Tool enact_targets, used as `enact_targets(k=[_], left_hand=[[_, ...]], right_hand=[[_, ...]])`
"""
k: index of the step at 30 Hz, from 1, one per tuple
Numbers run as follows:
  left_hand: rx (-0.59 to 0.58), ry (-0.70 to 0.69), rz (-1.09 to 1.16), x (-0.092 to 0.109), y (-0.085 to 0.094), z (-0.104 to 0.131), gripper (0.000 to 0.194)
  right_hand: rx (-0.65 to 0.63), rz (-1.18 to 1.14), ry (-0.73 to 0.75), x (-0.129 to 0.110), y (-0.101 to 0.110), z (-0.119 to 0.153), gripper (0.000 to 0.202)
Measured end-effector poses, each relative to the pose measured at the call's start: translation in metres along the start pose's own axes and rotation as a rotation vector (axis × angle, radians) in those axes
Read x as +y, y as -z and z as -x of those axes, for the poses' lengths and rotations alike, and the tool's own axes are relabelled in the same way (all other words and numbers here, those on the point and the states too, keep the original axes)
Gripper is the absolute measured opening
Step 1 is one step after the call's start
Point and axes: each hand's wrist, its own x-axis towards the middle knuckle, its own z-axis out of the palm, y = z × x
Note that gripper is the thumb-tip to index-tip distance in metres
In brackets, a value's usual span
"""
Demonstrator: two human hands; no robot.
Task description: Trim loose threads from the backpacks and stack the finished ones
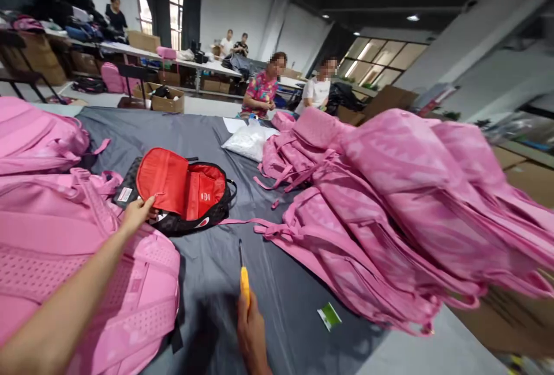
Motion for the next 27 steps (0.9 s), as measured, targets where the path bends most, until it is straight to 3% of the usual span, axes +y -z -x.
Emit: enact_targets(k=[3, 7, 10, 13, 15, 21, 27], left_hand=[[-0.028, -0.011, 0.012, -0.013, 0.0, -0.002, 0.053], [-0.038, -0.04, 0.01, -0.023, -0.001, -0.003, 0.055], [-0.038, -0.023, -0.026, -0.025, -0.002, -0.002, 0.052], [-0.031, -0.001, -0.108, -0.026, -0.003, 0.0, 0.051], [-0.063, -0.01, -0.154, -0.025, -0.004, 0.003, 0.05], [-0.102, -0.133, -0.307, -0.025, -0.005, 0.013, 0.055], [-0.159, -0.03, -0.204, -0.04, -0.008, -0.006, 0.055]], right_hand=[[-0.122, 0.114, 0.127, -0.065, 0.005, -0.03, 0.06], [-0.25, 0.521, 0.2, -0.154, -0.017, -0.093, 0.056], [-0.354, 0.747, 0.152, -0.19, -0.037, -0.148, 0.051], [-0.401, 0.841, 0.013, -0.191, -0.049, -0.191, 0.052], [-0.399, 0.872, -0.045, -0.182, -0.052, -0.205, 0.053], [-0.397, 0.827, -0.058, -0.169, -0.052, -0.202, 0.049], [-0.398, 0.686, -0.047, -0.173, -0.053, -0.207, 0.051]])
